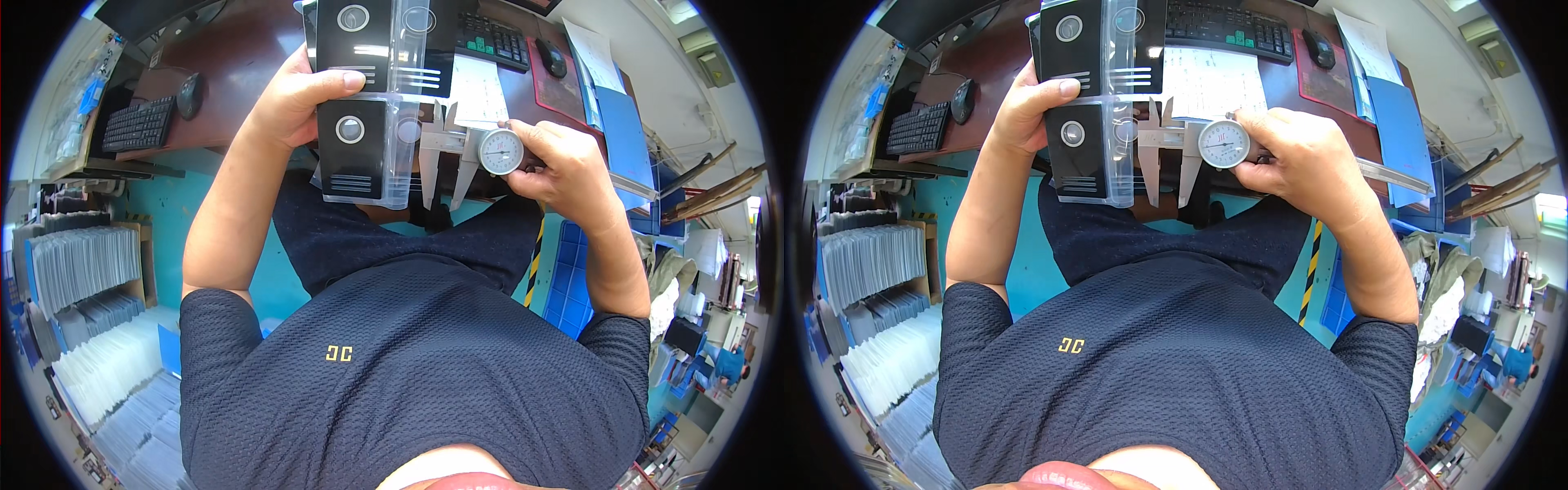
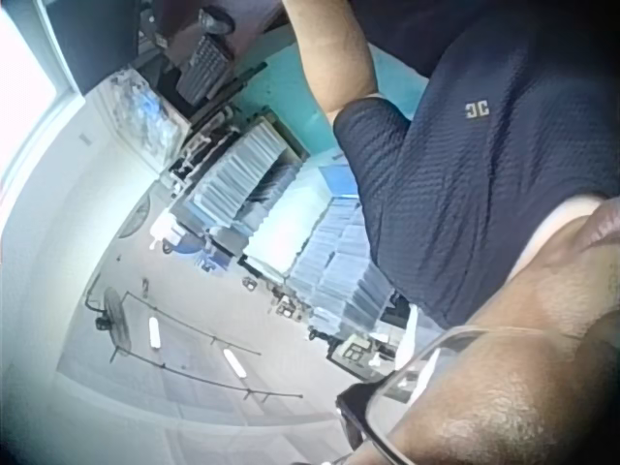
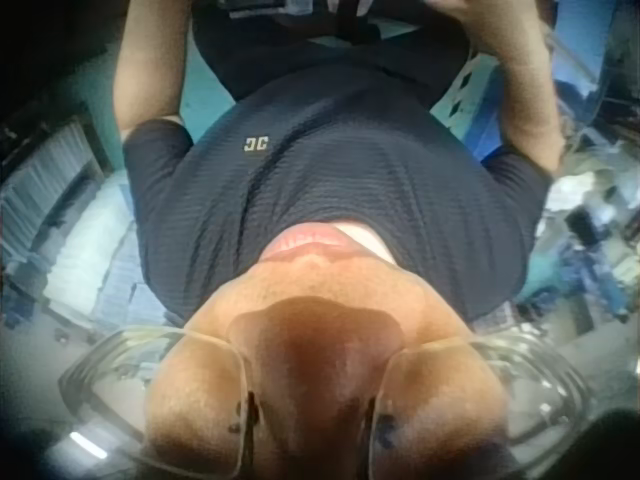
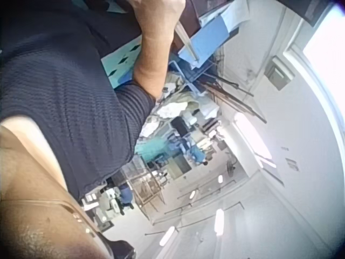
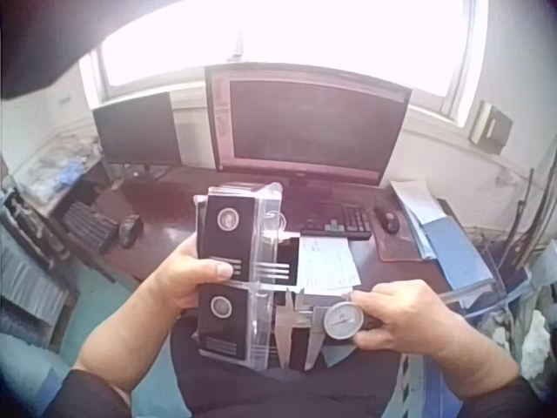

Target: The person picks up a sheet of plastic panels and a dial caliper, then sits at a desk. They use the caliper to measure the width of the panels and the diameter of the circular cutouts, repeating these measurements across the sheet.

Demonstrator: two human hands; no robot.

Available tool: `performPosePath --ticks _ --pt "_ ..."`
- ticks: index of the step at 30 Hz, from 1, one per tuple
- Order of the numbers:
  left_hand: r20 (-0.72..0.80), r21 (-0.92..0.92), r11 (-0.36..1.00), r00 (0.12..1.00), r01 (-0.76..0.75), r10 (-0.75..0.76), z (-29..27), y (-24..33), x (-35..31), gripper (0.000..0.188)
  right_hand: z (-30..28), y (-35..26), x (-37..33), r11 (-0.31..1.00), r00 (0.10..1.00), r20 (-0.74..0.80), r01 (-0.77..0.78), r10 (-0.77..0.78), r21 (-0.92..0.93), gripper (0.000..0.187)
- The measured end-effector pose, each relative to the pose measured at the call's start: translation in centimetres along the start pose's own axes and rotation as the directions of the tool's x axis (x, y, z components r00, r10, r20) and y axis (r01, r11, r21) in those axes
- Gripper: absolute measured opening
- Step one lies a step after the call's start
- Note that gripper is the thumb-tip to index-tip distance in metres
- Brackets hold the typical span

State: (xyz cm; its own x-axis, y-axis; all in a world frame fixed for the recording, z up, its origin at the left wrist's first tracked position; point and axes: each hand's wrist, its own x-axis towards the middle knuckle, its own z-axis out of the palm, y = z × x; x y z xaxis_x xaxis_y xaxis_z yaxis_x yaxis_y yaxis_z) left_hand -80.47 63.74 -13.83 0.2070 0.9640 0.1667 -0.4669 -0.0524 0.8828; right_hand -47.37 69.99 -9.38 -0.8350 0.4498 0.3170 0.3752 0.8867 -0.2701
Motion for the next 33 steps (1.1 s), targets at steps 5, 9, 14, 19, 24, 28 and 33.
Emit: performPosePath --ticks 5,9,14,19,24,28,33 --pt "-0.017 0.004 1.000 1.000 -0.011 0.011 -0.2 -0.2 0.0 0.041 0.0 0.0 0.0 1.000 1.000 0.012 0.005 -0.005 -0.007 0.043" --pt "-0.040 0.015 0.999 0.999 0.036 -0.035 -0.2 -0.2 -0.9 0.044 0.1 0.2 -0.4 0.999 0.999 0.003 0.036 -0.036 -0.010 0.043" --pt "-0.112 -0.017 0.996 0.989 0.093 -0.094 0.5 -1.4 -3.7 0.055 -0.3 0.6 -0.6 0.999 1.000 -0.031 -0.001 0.002 0.042 0.046" --pt "-0.115 0.095 0.990 0.989 0.100 -0.089 1.9 -2.1 -5.5 0.061 -0.1 1.0 0.3 0.999 0.996 -0.089 0.025 -0.023 0.021 0.046" --pt "-0.121 0.139 0.986 0.990 0.095 -0.079 2.2 -2.5 -6.2 0.053 -0.1 0.7 0.6 1.000 0.998 -0.068 0.018 -0.017 0.008 0.043" --pt "-0.117 0.147 0.983 0.989 0.112 -0.096 2.2 -2.5 -6.5 0.053 0.1 0.7 0.4 1.000 0.999 -0.044 -0.007 0.008 0.016 0.039" --pt "-0.118 0.129 0.985 0.988 0.116 -0.101 2.4 -2.6 -6.5 0.056 -0.1 0.5 0.5 1.000 0.999 -0.042 -0.002 0.002 -0.009 0.039"
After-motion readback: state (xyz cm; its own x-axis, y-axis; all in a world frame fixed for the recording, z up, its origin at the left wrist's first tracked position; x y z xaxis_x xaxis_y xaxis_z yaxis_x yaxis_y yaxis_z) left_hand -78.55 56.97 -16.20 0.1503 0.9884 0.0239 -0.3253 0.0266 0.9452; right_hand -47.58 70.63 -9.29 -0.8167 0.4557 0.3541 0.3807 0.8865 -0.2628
